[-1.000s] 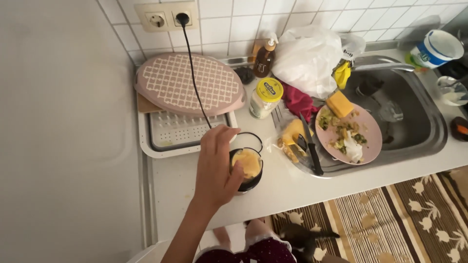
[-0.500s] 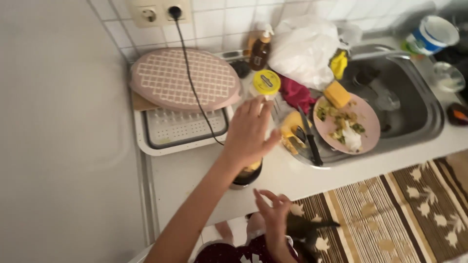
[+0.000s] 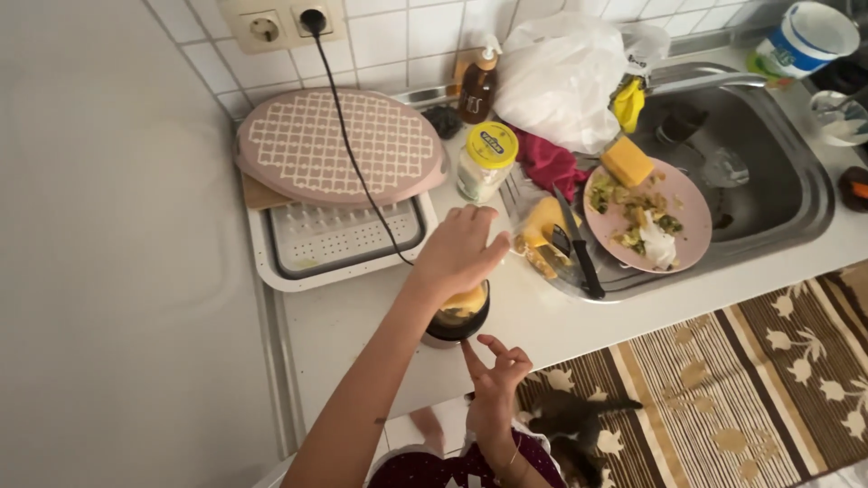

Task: The person cuts a block of cheese into smaller pieces with a knife on the counter, placing pieces aside, then puts the cheese pieces into a small electric chopper cup, attaches the blade lid, and operates the chopper to blend the cheese. They handle the chopper cup and check the blended cheese at the end.

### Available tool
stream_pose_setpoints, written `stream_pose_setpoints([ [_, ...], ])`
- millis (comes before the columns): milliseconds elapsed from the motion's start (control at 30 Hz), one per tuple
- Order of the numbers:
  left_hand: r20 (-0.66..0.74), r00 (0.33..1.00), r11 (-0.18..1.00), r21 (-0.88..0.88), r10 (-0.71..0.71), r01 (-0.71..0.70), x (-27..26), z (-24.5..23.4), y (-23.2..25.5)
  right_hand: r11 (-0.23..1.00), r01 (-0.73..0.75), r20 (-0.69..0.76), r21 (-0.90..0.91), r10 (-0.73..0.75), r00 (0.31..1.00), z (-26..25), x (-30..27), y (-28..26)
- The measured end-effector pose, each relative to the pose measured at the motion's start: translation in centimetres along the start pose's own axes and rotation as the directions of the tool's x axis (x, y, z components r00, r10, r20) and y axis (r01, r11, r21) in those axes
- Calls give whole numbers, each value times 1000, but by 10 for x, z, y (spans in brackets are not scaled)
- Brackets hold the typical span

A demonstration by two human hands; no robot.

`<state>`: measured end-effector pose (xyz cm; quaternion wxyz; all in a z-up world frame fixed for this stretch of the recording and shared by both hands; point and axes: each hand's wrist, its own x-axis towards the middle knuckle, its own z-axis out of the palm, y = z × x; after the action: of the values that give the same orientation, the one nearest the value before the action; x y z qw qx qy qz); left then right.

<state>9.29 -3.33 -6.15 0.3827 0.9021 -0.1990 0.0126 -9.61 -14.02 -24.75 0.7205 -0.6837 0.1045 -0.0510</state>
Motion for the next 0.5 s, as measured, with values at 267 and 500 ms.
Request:
stream_pose_setpoints([
  [267, 101, 993, 976, 199, 66, -85, 0, 8, -6, 862, 176, -30, 476, -185, 982, 10, 2, -48],
  [500, 207, 945, 841, 436, 253, -321, 0, 11, -16, 889, 168, 15, 426, -193, 981, 8, 3, -47],
])
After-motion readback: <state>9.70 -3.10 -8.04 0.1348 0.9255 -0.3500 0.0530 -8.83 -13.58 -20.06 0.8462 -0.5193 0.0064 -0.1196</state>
